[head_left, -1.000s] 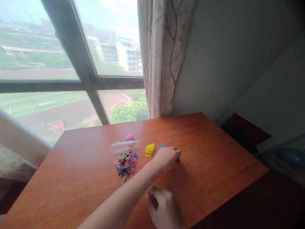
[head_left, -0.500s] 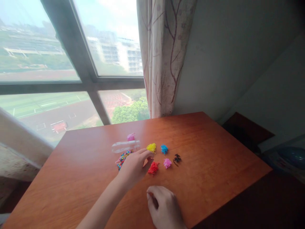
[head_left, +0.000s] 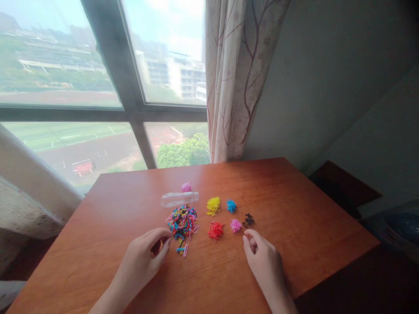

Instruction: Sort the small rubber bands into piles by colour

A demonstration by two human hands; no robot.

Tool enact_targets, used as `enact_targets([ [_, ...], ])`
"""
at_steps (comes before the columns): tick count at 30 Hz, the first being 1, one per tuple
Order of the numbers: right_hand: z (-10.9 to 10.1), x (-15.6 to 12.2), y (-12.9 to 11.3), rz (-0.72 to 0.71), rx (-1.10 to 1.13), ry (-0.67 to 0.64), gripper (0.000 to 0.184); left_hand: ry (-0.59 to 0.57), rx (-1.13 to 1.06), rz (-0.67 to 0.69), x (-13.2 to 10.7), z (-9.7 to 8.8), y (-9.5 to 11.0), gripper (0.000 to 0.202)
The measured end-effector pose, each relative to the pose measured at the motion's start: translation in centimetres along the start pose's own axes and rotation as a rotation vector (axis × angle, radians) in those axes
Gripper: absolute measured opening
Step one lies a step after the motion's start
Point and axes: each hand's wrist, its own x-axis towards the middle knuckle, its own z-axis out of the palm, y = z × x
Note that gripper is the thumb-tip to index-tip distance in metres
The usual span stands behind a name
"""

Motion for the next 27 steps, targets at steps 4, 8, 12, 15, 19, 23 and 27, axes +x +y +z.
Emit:
enact_targets([
  [4,-0.1,0.7,1.7,-0.019,-0.075,-0.045,0.032,-0.021,-0.022,-0.035,-0.8,0.5,-0.7,0.018],
  [8,0.4,0.8,1.4,-0.004,-0.141,-0.056,0.036,-0.023,-0.045,-0.052,-0.7,0.6,-0.7,0.018],
  [12,0.5,1.2,1.1,0.030,-0.233,-0.081,0.036,-0.013,-0.057,-0.050,-0.7,0.4,-0.8,0.018],
  [15,0.3,1.4,1.0,0.032,-0.264,-0.082,0.036,0.000,-0.068,-0.042,-0.8,0.4,-0.9,0.018],
  [19,0.1,1.0,0.8,0.022,-0.184,-0.022,0.036,0.007,-0.083,-0.029,-0.7,0.5,-0.7,0.019],
  [23,0.1,0.4,-0.7,-0.049,0.000,0.039,0.034,-0.012,-0.082,-0.032,-0.6,0.6,-0.5,0.019],
  [27,0.6,-0.3,-4.1,-0.184,0.168,0.003,0.031,-0.092,-0.069,-0.053,-0.8,0.8,-0.6,0.022],
])
